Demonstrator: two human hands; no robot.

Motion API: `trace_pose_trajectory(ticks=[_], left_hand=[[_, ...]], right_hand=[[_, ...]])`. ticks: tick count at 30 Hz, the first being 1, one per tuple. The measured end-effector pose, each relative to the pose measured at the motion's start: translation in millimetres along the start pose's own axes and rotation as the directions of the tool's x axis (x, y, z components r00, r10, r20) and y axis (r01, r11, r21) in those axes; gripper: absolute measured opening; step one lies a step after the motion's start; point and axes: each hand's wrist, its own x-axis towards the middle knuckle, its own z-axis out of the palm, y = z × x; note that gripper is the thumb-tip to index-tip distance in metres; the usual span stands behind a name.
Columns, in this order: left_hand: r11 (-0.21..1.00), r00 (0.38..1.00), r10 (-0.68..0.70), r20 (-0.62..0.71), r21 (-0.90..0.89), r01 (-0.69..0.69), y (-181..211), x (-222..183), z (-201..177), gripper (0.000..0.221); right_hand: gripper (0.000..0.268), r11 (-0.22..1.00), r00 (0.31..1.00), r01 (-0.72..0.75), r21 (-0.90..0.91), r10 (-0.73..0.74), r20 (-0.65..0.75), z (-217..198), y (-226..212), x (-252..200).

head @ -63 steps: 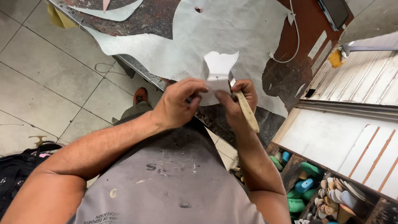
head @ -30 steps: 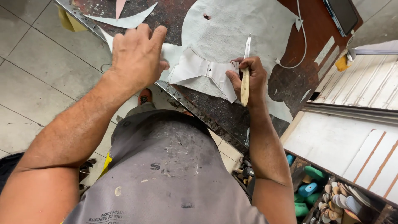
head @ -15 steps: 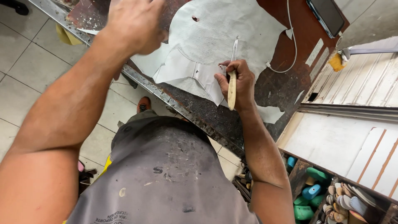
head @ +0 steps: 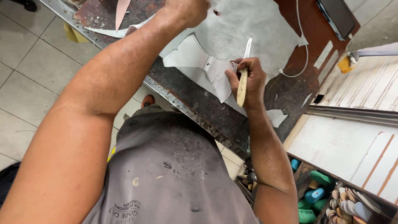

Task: Tracing a shoe pattern onto material and cutting it out with a precision knife

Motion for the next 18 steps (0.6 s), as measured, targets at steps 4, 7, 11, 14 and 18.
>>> trace_pose_trajectory(ticks=[4, 7, 11, 14, 18], left_hand=[[0.995, 0.997, 0.076, -0.022, 0.059, -0.075, 2.3, -18.4, -42.2, 0.041], [0.971, 0.918, 0.236, 0.318, -0.114, -0.210, 33.6, -80.6, -129.7, 0.048], [0.909, 0.915, 0.166, 0.369, 0.303, -0.287, -16.5, -125.8, -112.7, 0.052], [0.819, 0.937, 0.350, 0.021, 0.479, -0.317, -50.1, -135.3, -99.4, 0.029], [0.756, 0.893, 0.410, -0.185, 0.617, -0.219, -70.9, -139.5, -94.3, 0.015]], right_hand=[[0.042, 0.986, 0.997, 0.078, -0.147, -0.075, 0.031, 8.5, -8.2, 7.3], [0.043, 0.987, 0.998, 0.060, -0.151, -0.059, 0.010, 14.8, -6.0, 8.7], [0.041, 0.993, 1.000, 0.010, -0.116, -0.010, -0.003, 17.4, 7.1, 4.6], [0.038, 0.994, 0.999, 0.013, -0.106, -0.017, -0.029, 18.4, 10.7, 4.2], [0.037, 0.996, 0.999, 0.011, -0.091, -0.014, -0.037, 19.6, 10.7, 3.1]])
